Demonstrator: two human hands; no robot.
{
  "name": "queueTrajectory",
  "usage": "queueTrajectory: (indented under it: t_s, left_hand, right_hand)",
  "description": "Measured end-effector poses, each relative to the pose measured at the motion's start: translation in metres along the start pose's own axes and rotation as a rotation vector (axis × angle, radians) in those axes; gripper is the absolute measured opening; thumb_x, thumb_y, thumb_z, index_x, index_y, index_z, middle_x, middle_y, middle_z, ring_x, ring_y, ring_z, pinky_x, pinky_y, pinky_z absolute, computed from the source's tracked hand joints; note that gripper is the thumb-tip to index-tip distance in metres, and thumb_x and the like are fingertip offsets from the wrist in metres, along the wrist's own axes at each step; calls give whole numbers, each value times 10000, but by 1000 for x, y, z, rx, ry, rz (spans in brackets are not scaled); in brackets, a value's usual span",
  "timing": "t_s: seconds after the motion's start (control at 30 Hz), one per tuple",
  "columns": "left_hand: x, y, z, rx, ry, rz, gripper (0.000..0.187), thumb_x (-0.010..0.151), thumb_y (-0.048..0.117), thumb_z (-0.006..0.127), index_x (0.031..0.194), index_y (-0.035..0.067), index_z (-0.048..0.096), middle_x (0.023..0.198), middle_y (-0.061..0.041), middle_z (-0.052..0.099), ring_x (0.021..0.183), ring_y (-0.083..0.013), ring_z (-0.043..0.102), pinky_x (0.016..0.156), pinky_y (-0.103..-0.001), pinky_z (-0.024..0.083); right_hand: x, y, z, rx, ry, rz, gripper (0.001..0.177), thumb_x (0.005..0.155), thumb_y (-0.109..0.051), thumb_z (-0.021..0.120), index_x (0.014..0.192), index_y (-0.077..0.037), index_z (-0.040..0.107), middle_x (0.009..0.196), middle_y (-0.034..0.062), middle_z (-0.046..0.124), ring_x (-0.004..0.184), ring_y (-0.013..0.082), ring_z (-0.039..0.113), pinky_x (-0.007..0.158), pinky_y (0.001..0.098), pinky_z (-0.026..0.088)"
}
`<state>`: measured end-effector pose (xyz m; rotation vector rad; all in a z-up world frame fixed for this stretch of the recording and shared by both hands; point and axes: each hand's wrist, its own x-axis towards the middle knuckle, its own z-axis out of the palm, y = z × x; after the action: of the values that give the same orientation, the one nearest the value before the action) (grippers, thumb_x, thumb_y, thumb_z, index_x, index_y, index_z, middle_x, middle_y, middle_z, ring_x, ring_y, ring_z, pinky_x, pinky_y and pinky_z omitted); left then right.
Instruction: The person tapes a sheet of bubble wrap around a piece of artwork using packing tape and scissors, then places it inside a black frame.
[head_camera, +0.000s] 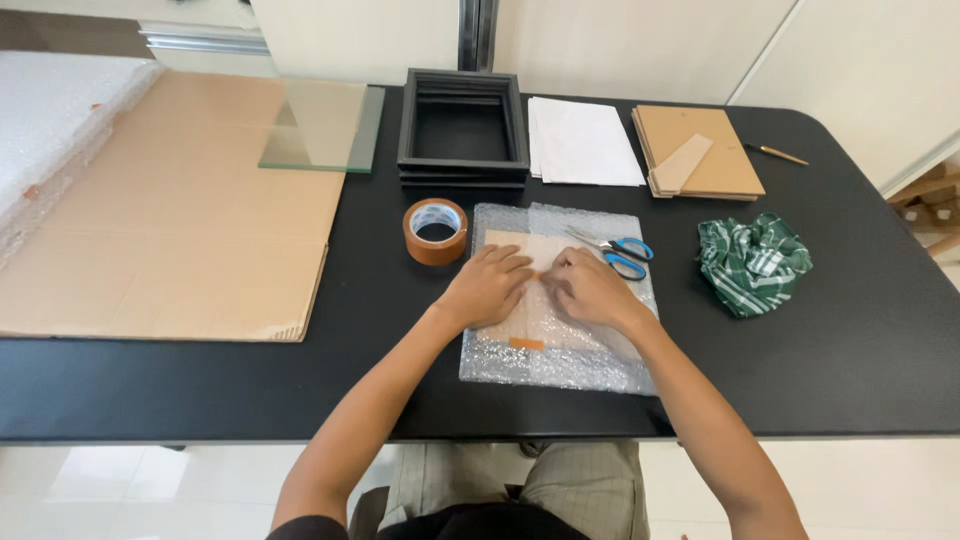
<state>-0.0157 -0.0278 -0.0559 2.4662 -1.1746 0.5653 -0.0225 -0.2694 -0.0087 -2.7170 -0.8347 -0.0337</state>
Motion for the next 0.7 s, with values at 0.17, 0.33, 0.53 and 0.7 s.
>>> queueTrajectory:
  t_s: [0.17, 0.33, 0.53, 0.7]
  left_hand:
    - [3, -26, 34, 22, 44, -88, 267, 909, 388, 672, 1040, 191, 796, 1103, -8, 761, 1271, -217, 618, 1205, -489, 355]
    - [-10, -42, 3, 405, 284, -373, 411, 866, 475, 703, 1143, 173, 731, 1074, -41, 656, 1146, -267, 580, 1060, -488, 397]
    - [-33, -69, 9, 357, 181, -627, 322, 877, 349, 768, 1123, 144, 747, 994, -34, 694, 1085, -269, 636, 1118, -527, 326]
    - [-21, -59, -8, -119, 399, -683, 281, 932, 405, 771, 1134, 214, 734, 1052, 60, 753, 1050, -193, 713, 1084, -420, 441]
  right_hand:
    - [23, 11, -13, 33, -148, 17, 203, 888, -220, 633, 968, -209, 820, 1044, 79, 740, 1034, 349, 715, 929, 476, 580]
    - [59, 14, -20, 105, -96, 74, 283, 906, -198, 637, 1136, -154, 797, 1081, 94, 767, 983, 295, 735, 901, 445, 588]
    - [78, -7, -17, 264, -64, 35, 341, 919, -192, 686, 1239, -114, 773, 1091, 97, 781, 963, 258, 745, 868, 385, 604]
    - [73, -25, -21, 433, 118, -9, 455, 903, -241, 789, 1339, -127, 727, 1188, 80, 745, 1039, 245, 735, 892, 368, 622]
